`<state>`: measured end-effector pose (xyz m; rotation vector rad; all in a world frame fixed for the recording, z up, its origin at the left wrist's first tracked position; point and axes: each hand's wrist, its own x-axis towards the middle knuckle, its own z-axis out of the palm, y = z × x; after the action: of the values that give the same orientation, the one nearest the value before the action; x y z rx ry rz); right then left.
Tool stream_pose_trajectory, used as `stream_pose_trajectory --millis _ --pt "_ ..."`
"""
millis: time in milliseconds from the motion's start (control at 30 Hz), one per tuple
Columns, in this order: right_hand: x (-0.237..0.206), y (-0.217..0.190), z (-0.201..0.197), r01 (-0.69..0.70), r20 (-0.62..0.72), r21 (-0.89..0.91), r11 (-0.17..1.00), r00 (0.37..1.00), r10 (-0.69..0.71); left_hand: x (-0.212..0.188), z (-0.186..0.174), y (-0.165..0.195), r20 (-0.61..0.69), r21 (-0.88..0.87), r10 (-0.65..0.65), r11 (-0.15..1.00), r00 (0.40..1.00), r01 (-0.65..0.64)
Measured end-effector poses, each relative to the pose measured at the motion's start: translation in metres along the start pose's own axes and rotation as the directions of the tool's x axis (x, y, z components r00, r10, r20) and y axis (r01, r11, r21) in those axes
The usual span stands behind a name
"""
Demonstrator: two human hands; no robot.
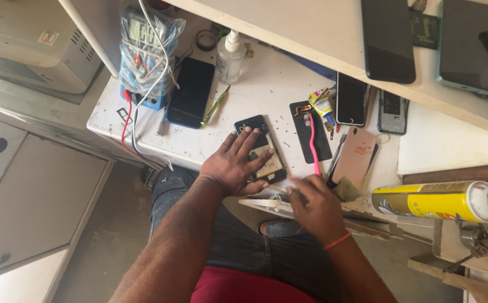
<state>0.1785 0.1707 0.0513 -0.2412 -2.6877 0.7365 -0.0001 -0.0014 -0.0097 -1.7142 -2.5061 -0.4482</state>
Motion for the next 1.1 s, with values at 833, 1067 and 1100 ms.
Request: stream_pose_trajectory --millis 833,1067,1100 --pt "0.038 0.027 -0.001 0.15 0.119 -0.043 0.988 0.982 -0.144 0.005 -0.022 0.006 0.187 -0.021 -0.041 0.999 0.981 0.046" --pt "0.022 0.02 -0.022 -0.091 0.103 0.068 0.994 0.991 0.084 0.003 -0.021 0.005 0.164 -0.029 -0.031 0.999 0.986 0.037" --pt "0.021 0.018 -0.024 -0.125 0.173 0.043 0.991 0.978 0.116 0.003 -0.02 0.005 0.131 -0.026 -0.023 0.999 0.991 0.026"
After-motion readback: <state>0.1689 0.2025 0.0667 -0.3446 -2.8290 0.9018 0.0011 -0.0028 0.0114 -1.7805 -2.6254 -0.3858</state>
